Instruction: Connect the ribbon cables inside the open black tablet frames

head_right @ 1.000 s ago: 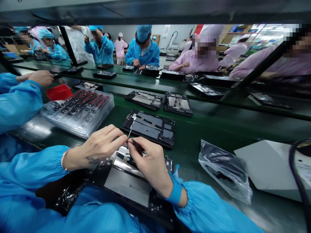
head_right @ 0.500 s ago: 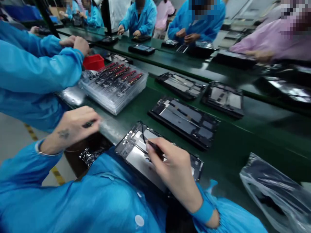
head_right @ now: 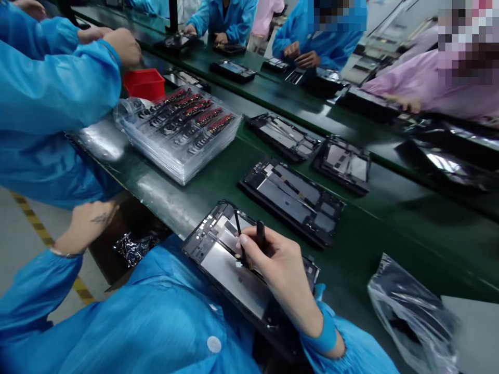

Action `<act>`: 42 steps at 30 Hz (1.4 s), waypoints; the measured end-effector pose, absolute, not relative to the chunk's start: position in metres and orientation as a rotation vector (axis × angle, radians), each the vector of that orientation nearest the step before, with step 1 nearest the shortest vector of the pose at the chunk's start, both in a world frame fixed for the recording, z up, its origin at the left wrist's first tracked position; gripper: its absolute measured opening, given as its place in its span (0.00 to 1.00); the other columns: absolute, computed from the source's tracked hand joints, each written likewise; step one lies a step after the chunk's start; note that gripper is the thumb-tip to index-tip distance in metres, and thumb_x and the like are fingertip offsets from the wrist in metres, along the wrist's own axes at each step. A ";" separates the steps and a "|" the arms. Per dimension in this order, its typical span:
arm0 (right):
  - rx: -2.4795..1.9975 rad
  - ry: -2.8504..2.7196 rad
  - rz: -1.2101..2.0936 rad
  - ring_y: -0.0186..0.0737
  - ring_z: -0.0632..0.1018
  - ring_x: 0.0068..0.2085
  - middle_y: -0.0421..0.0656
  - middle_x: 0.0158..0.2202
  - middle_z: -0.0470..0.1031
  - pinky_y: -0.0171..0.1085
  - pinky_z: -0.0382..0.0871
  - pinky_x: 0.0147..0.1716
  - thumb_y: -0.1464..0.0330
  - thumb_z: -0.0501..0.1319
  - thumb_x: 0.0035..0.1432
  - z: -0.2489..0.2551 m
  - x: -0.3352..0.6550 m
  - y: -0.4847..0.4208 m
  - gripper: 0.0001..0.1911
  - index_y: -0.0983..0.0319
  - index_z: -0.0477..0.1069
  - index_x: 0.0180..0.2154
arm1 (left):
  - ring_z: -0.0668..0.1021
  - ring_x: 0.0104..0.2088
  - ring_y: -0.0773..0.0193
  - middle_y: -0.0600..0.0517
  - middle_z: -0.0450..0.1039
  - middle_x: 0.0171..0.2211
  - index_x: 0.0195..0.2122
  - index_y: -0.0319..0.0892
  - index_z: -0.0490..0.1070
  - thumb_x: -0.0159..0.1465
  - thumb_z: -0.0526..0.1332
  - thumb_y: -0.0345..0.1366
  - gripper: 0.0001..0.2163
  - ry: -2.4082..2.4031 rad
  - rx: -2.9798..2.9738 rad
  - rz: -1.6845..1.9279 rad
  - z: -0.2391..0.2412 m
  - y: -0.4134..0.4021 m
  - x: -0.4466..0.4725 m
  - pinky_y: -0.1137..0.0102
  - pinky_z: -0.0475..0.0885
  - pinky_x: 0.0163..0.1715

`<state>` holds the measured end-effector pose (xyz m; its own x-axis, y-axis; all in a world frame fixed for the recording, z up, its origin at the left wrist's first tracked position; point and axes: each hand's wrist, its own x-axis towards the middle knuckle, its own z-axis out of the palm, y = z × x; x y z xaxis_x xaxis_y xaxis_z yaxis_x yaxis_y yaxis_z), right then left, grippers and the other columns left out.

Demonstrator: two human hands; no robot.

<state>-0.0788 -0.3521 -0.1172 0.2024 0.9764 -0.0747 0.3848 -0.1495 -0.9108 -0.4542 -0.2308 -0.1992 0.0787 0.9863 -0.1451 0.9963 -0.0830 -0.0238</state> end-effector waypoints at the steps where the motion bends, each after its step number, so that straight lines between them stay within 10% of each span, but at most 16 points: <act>1: -1.662 -1.279 0.930 0.34 0.72 0.22 0.40 0.24 0.76 0.33 0.67 0.22 0.58 0.66 0.58 -0.119 -0.079 -0.353 0.13 0.61 0.77 0.31 | 0.79 0.41 0.46 0.37 0.75 0.36 0.37 0.36 0.74 0.72 0.48 0.40 0.18 2.059 2.297 -0.050 -0.185 -0.233 -0.441 0.58 0.70 0.40; 4: -1.633 -1.223 0.873 0.34 0.72 0.23 0.41 0.26 0.77 0.33 0.67 0.22 0.57 0.67 0.58 -0.127 -0.078 -0.355 0.13 0.61 0.78 0.32 | 0.78 0.41 0.59 0.45 0.76 0.38 0.39 0.39 0.77 0.72 0.52 0.44 0.17 1.305 2.369 0.715 -0.152 -0.242 -0.375 0.64 0.71 0.46; 10: -1.565 -1.106 0.771 0.33 0.70 0.22 0.41 0.25 0.75 0.33 0.65 0.20 0.57 0.68 0.57 -0.136 -0.083 -0.360 0.14 0.62 0.77 0.33 | 0.74 0.31 0.70 0.53 0.75 0.34 0.52 0.41 0.76 0.67 0.63 0.44 0.16 0.393 1.519 0.555 -0.130 -0.243 -0.243 0.74 0.69 0.32; 15: -1.450 -1.098 0.784 0.31 0.68 0.23 0.40 0.25 0.74 0.33 0.64 0.22 0.58 0.65 0.62 -0.135 -0.079 -0.352 0.13 0.62 0.77 0.36 | 0.72 0.28 0.70 0.55 0.71 0.26 0.31 0.37 0.75 0.66 0.63 0.45 0.15 0.334 1.530 0.500 -0.115 -0.227 -0.224 0.75 0.65 0.30; 25: -1.445 -1.080 0.707 0.32 0.69 0.24 0.39 0.26 0.75 0.34 0.65 0.24 0.63 0.68 0.57 -0.124 -0.072 -0.345 0.08 0.61 0.77 0.33 | 0.70 0.26 0.72 0.57 0.70 0.26 0.32 0.39 0.75 0.67 0.59 0.40 0.11 0.249 2.165 0.012 -0.091 -0.211 -0.227 0.75 0.60 0.25; 33: -1.364 -0.954 0.788 0.30 0.66 0.21 0.39 0.22 0.74 0.32 0.60 0.20 0.64 0.67 0.57 -0.116 -0.075 -0.343 0.09 0.63 0.75 0.30 | 0.74 0.33 0.66 0.49 0.74 0.35 0.42 0.39 0.67 0.72 0.54 0.32 0.04 -0.023 2.986 1.234 -0.097 -0.226 -0.227 0.71 0.69 0.35; 42: -1.427 -1.043 0.681 0.32 0.68 0.22 0.40 0.22 0.75 0.33 0.64 0.20 0.64 0.65 0.59 -0.113 -0.077 -0.347 0.09 0.63 0.76 0.31 | 0.75 0.30 0.64 0.48 0.74 0.31 0.38 0.37 0.68 0.72 0.53 0.27 0.07 0.055 3.184 1.319 -0.096 -0.233 -0.223 0.70 0.70 0.32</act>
